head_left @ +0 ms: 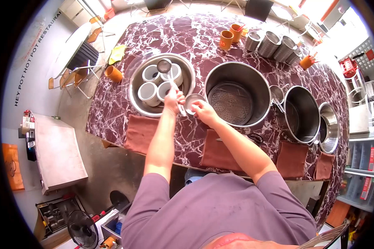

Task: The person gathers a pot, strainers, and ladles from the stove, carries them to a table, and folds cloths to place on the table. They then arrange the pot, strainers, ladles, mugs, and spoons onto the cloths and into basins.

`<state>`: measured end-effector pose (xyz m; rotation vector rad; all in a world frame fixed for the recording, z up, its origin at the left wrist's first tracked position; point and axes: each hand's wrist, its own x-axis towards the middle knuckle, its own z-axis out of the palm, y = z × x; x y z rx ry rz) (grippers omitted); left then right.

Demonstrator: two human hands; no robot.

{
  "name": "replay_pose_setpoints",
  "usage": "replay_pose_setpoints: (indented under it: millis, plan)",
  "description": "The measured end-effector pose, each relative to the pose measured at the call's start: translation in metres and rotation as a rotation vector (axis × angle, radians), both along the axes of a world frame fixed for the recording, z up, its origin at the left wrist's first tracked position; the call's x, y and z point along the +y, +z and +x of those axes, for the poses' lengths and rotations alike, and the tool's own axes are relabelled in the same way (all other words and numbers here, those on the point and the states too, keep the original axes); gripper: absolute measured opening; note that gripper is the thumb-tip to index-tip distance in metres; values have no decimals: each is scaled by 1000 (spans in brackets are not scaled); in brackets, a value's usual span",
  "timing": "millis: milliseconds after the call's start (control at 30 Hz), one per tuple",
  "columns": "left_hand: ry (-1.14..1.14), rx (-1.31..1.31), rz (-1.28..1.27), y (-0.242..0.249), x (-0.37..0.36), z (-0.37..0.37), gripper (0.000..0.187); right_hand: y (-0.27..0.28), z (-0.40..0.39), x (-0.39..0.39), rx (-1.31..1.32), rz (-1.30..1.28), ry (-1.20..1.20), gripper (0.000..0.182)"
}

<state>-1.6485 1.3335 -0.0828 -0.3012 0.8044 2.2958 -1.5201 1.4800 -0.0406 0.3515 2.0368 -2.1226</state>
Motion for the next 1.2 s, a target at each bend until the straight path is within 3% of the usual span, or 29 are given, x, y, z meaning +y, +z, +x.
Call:
replay_pose_setpoints:
  millis: [100, 133, 200, 267, 333, 400, 467, 500, 633, 700, 767, 833, 900, 933, 967, 1000, 1067, 1100, 1200]
  plan:
    - [105, 85, -55, -28, 6, -2, 37, -4, -44, -36, 23, 271, -57, 43]
    - [147, 100, -77, -26, 5, -1, 37, -5, -52, -42, 6, 340, -58, 40]
    - [201, 82, -90, -26, -2, -8, 39, -11, -66, -48, -37, 220, -41, 34]
    - [218, 44, -85, -35, -6, -19, 39, -22, -77, -52, 13, 359, 25, 30]
    - [150, 68, -159, -47, -9, -25, 36, -30, -87, -59, 66, 439, 30, 38]
    - [137, 4, -76, -58, -6, -28, 34, -30, -99, -62, -14, 524, 49, 42]
    - [93, -25, 13, -70, -5, -34, 33, -25, -107, -62, -90, 691, 17, 36]
    - [54, -55, 94, -65, -4, -33, 32, -26, -110, -63, -110, 650, -8, 33]
    - [177, -74, -39, -60, 4, -33, 32, -11, -112, -60, -90, 810, -13, 26]
    - [6, 19, -161, -69, -4, -38, 32, -13, -113, -58, -59, 796, -18, 25]
    - [-13, 51, -218, -68, -9, -37, 32, -25, -115, -55, 36, 806, -51, 23]
    - [-77, -14, -229, -35, -18, -31, 34, -9, -112, -49, 5, 823, -76, 24]
    - [-32, 23, -514, -15, -24, -28, 27, -10, -106, -36, 66, 841, -160, 26]
    - [-21, 12, -273, -26, -31, -34, 21, -3, -99, -24, 74, 814, -159, 30]
    - [21, 62, -314, -34, -36, -35, 16, 1, -90, -9, 148, 764, -232, 30]
    - [-89, 91, -327, -29, -47, -38, 15, 3, -76, 11, 217, 728, -314, 30]
    - [-160, 198, -399, -27, -59, -40, 12, 25, -34, 56, 158, 353, -318, 30]
    - [-223, 120, -242, -17, -67, -34, 14, 21, -10, 81, 213, 221, -385, 29]
    - [-227, 149, -335, 15, -74, 3, 27, 64, 98, 153, 236, 370, -602, 36]
